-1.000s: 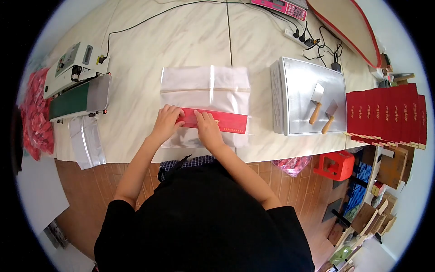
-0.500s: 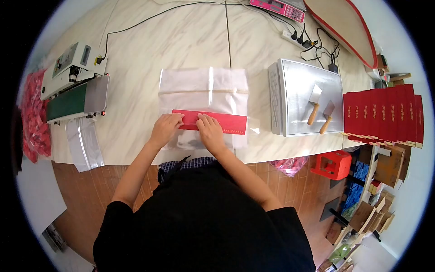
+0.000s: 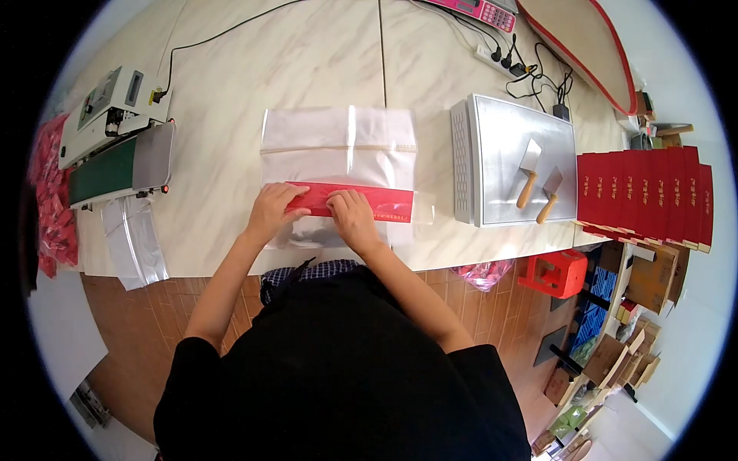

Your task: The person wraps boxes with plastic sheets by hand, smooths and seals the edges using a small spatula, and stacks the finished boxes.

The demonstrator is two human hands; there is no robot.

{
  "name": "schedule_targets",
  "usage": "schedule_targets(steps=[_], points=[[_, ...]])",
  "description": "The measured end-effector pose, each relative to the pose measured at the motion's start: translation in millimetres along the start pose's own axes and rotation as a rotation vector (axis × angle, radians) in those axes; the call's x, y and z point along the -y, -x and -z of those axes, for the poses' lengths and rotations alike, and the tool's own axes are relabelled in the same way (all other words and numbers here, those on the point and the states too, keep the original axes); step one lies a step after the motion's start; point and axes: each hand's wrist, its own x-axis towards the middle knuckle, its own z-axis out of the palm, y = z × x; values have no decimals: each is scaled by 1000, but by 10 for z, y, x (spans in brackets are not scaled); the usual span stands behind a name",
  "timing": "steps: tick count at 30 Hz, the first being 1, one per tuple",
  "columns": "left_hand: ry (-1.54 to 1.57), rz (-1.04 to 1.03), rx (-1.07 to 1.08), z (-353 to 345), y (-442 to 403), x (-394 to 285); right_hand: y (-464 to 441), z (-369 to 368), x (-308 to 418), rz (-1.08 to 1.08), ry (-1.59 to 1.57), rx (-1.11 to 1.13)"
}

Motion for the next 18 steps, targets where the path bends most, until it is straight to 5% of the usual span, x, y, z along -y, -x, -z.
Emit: schedule_targets(steps=[18], points=[[34, 70, 28, -131, 33, 45, -15, -108, 32, -173, 44, -48]])
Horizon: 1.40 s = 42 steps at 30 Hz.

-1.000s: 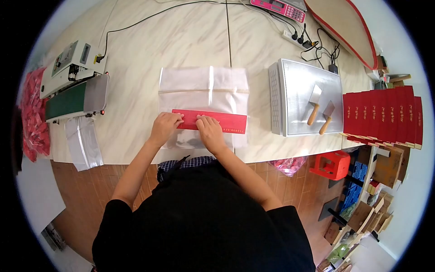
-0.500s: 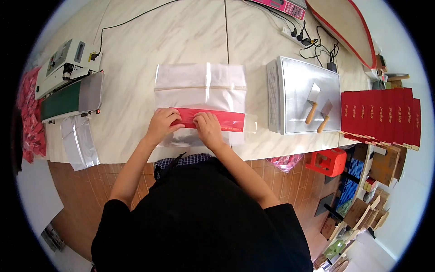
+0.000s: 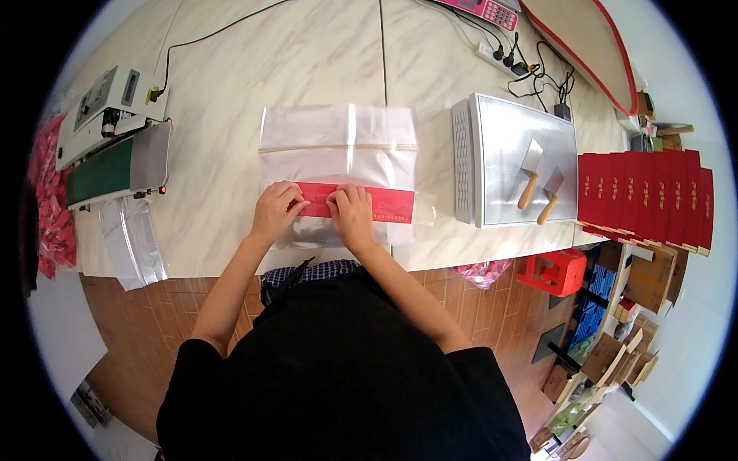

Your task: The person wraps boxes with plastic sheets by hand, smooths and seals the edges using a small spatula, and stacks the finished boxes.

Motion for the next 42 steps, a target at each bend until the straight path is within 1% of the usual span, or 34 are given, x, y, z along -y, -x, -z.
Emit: schedule_targets(steps=[6, 9, 11, 12, 16, 18, 20, 21, 22, 23, 24, 27, 33, 42], points=[[30, 18, -16, -18, 12, 19, -5, 1, 22, -31, 18, -15], [22, 8, -14, -29, 23, 36, 9, 124, -30, -19, 45, 27], [-7, -27, -29, -49, 42, 60, 72, 313, -145, 77, 57, 114], [-3, -30, -29, -56, 54, 63, 113, 419, -214, 75, 61, 113], [-39, -66, -80, -75, 110, 59, 306, 856, -579, 177, 163, 127], [-50, -81, -95, -69, 126, 61, 381, 999, -701, 155, 187, 138], [-69, -55, -60, -57, 138, 62, 434, 1069, -780, 144, 172, 128], [-68, -57, -58, -59, 138, 73, 425, 1095, -730, 107, 137, 117], [-100, -102, -82, -61, 132, 87, 439, 1091, -741, 105, 137, 116], [-133, -147, -106, -60, 132, 98, 453, 1080, -761, 80, 67, 122], [-134, -147, -105, -44, 132, 96, 446, 1079, -755, 55, -3, 128], [-141, -138, -110, -6, 142, 92, 425, 1085, -721, 40, -28, 127], [-75, -72, -116, 5, 108, 74, 397, 1053, -705, -60, -83, 98], [25, 63, -110, -16, 68, 45, 370, 995, -689, -76, -54, 65]])
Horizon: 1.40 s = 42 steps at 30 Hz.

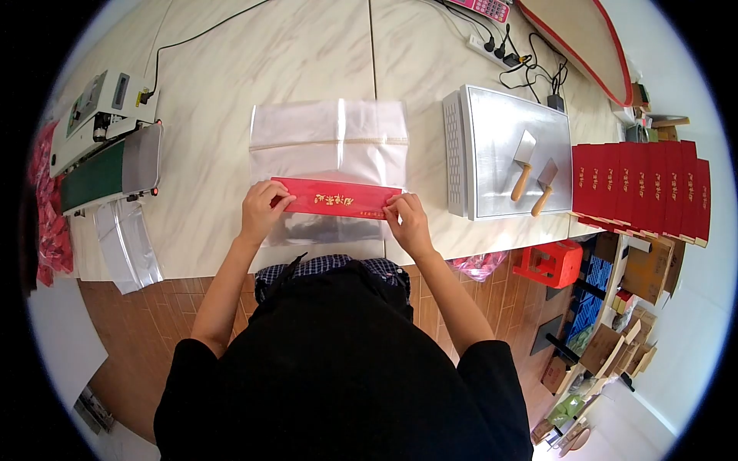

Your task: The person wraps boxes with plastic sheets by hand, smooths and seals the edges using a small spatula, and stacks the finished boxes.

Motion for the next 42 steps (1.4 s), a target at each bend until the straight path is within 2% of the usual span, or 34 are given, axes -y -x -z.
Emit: schedule_targets(steps=[8, 25, 28, 30, 31, 33, 35, 38, 42], points=[[15, 76, -10, -52, -19, 6, 10, -44, 16, 15, 19, -15], [23, 95, -24, -70, -34, -10, 34, -100, 16, 49, 57, -35], [28, 116, -22, -64, -40, -28, 12, -192, 76, 9, 209, -27], [35, 129, -24, -69, -43, -38, -48, -309, 179, 41, 382, -211], [31, 131, -22, -73, -43, -37, -61, -369, 247, 35, 327, -172], [24, 134, -17, -72, -33, -37, -117, -599, 381, 153, 162, -137], [19, 136, -8, -77, -36, -38, -183, -774, 603, 259, 103, 63], [-4, 156, -2, -85, -35, -48, -245, -971, 851, 307, 235, 134], [19, 196, 0, -73, -41, -65, -311, -1054, 884, 263, 272, 105]])
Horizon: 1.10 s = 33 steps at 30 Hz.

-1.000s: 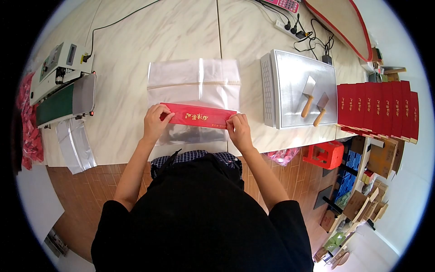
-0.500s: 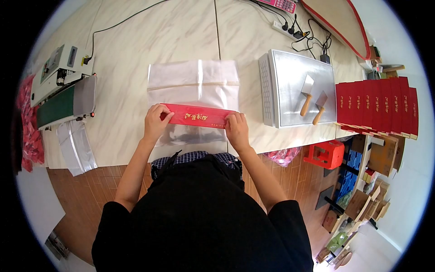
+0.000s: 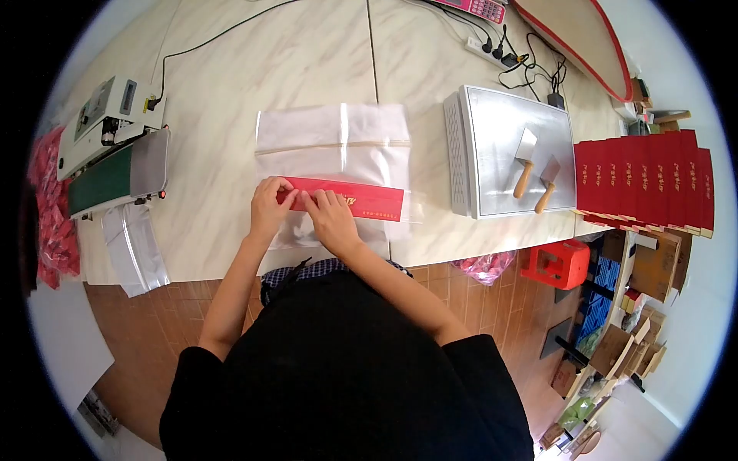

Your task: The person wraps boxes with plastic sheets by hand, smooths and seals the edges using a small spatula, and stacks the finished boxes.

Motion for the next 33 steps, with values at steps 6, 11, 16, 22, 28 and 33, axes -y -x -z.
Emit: schedule_targets(steps=[6, 11, 16, 22, 28, 33], points=[[-189, -173, -13, 135, -129, -16, -38, -41, -20, -42, -33, 12], [-226, -199, 199, 114, -211, -5, -60, -35, -29, -106, -48, 40], [-205, -196, 227, 70, -284, 90, -64, 265, -434, -218, -200, -169], [-189, -143, 211, 85, -303, -11, 426, 1547, -1897, -687, 420, -684], [-178, -153, 202, 48, -323, 57, 888, 2136, -2657, -1025, 834, -315], [-162, -147, 166, 30, -288, 83, 916, 1967, -3060, -1274, 426, -186]])
